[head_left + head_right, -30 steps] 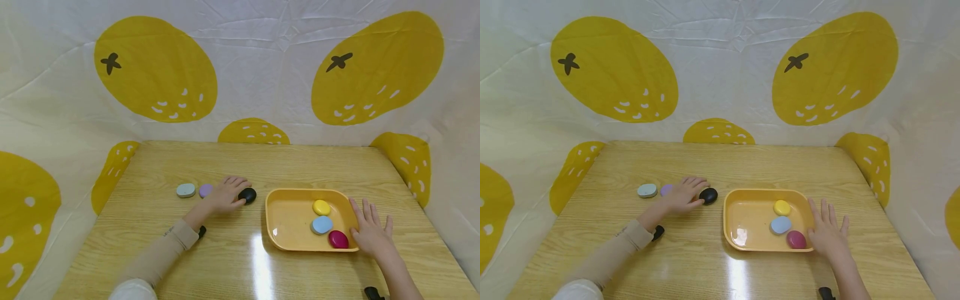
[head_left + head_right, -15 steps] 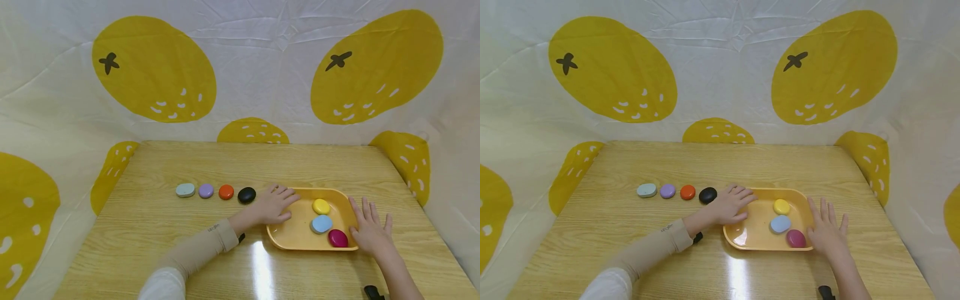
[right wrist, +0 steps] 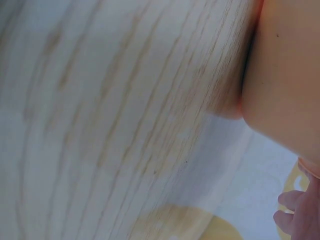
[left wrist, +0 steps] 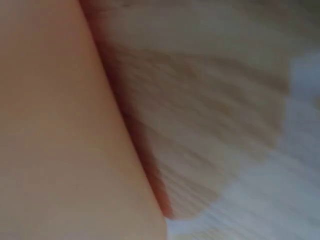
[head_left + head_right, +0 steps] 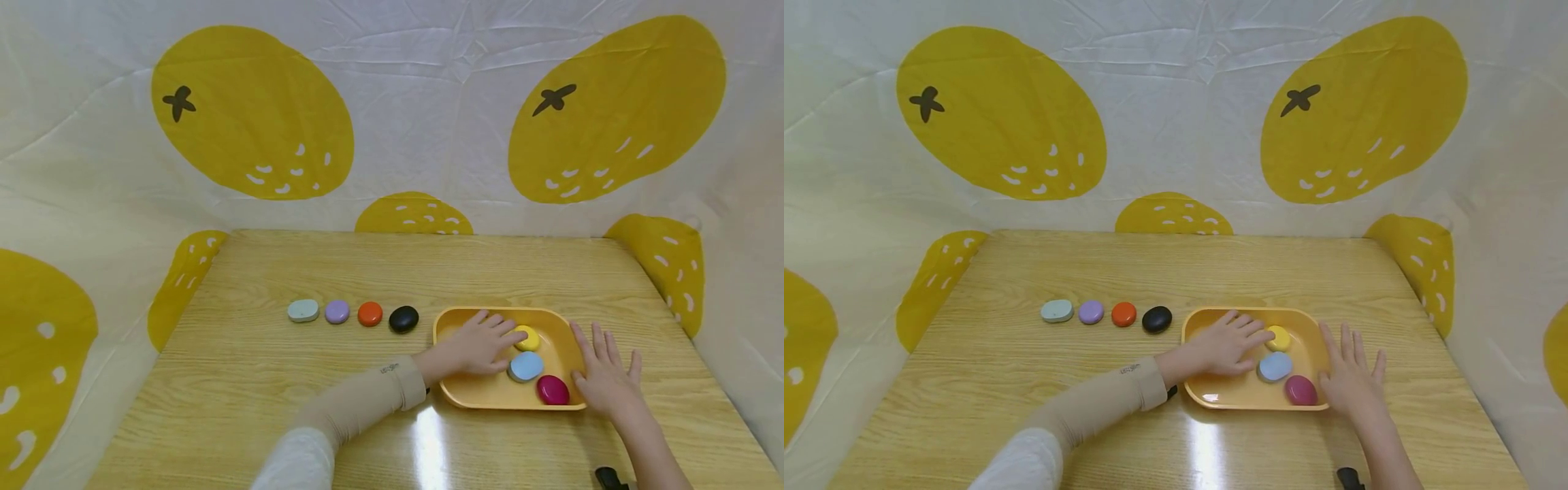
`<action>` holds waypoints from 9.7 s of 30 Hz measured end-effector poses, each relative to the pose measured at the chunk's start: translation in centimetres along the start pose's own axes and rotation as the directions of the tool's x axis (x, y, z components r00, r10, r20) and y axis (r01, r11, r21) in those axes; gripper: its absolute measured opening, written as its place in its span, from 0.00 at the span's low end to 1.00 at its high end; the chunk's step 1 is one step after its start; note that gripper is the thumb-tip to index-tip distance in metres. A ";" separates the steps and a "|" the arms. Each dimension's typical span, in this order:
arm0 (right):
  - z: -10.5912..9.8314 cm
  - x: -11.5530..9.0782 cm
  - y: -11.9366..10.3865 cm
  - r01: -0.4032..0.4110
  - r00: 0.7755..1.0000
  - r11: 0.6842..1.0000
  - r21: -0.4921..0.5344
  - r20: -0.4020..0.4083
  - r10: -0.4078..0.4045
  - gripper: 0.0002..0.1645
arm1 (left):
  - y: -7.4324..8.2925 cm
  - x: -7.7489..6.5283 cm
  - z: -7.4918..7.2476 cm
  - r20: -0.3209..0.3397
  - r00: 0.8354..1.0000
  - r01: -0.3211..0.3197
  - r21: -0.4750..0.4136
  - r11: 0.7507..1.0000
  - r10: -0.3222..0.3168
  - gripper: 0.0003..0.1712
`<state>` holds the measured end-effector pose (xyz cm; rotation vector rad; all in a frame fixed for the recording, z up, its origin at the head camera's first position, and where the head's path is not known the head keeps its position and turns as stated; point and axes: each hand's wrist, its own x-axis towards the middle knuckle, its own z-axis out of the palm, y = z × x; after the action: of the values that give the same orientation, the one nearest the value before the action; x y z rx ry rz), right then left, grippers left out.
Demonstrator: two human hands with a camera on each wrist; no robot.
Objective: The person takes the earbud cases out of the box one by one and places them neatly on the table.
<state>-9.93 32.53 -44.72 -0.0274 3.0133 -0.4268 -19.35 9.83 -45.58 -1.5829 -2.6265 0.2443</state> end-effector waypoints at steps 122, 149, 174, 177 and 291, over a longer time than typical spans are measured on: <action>0.1 0.0 0.1 0.006 1.000 1.000 0.004 -0.009 -0.006 0.52 | -8.1 -13.3 0.4 0.010 1.000 -0.026 -0.150 0.988 0.027 0.25; 0.3 0.2 0.4 0.026 0.999 0.999 -0.025 -0.019 -0.027 0.51 | -1.0 -0.2 -4.2 0.041 0.955 -0.296 0.084 0.951 0.294 0.27; 0.1 0.1 0.5 0.032 0.999 0.999 0.004 -0.011 -0.032 0.51 | 2.6 2.3 -3.5 0.315 0.908 -0.326 0.114 0.938 0.277 0.33; 0.1 0.1 0.5 0.037 0.999 0.999 0.005 -0.017 -0.037 0.51 | 3.1 2.3 -2.8 0.331 0.893 -0.355 0.100 0.929 0.306 0.33; 0.3 0.0 0.2 0.025 1.000 0.999 0.023 -0.007 -0.025 0.51 | -8.8 -18.6 2.4 0.091 0.978 0.196 -0.073 0.978 -0.189 0.26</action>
<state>-9.93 32.66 -45.06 -0.0623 3.0171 -0.4641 -18.66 -10.91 -46.01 -1.3534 -2.8647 0.1972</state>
